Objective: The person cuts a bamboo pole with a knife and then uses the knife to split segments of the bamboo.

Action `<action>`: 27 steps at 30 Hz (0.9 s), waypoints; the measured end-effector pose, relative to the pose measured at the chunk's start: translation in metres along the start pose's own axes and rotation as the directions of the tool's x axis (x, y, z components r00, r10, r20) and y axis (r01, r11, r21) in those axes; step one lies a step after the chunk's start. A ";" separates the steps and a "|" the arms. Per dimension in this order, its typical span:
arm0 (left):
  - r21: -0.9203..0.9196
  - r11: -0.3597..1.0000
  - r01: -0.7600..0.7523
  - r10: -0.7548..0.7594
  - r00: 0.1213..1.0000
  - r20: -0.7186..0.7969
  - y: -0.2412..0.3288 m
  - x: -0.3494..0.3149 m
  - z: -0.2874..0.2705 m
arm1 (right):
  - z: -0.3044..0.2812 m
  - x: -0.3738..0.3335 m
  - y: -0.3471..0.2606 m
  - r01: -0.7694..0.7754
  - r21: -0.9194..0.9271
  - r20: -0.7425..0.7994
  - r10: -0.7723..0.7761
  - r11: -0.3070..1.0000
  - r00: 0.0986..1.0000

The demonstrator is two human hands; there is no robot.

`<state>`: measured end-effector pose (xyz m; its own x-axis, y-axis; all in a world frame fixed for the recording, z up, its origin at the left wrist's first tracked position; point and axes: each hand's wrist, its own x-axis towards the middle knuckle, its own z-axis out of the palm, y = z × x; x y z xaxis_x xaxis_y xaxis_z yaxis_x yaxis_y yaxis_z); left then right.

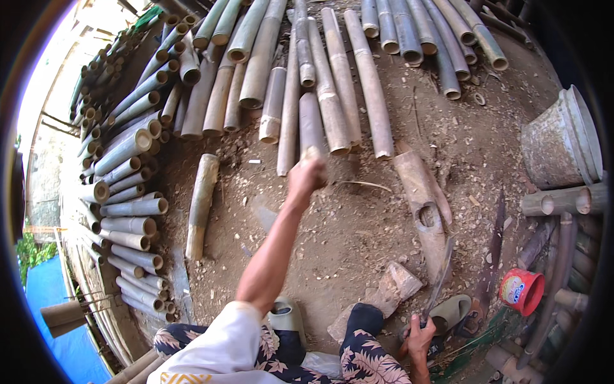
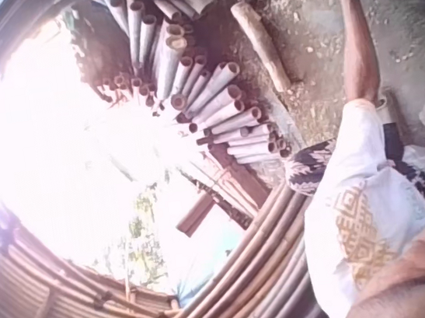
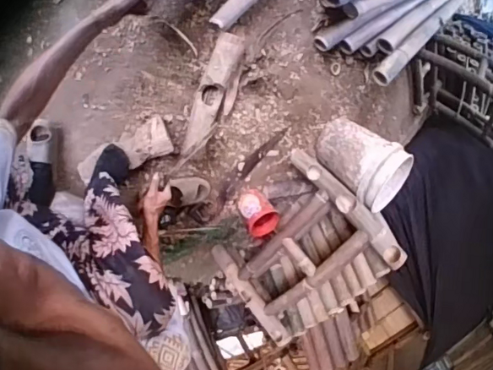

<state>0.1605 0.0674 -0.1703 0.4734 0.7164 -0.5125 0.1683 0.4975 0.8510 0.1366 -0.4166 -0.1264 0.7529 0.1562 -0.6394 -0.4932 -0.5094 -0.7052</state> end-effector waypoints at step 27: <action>-0.439 0.898 0.033 -0.028 0.999 0.019 0.022 0.052 -0.043 | 0.014 0.022 -0.003 0.065 -0.039 0.019 -0.065 0.997 0.998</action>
<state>0.1515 0.1371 -0.1837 0.4845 0.6931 -0.5338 -0.2126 0.6852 0.6966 0.1486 -0.4001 -0.1428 0.7749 0.2047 -0.5980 -0.4256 -0.5304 -0.7332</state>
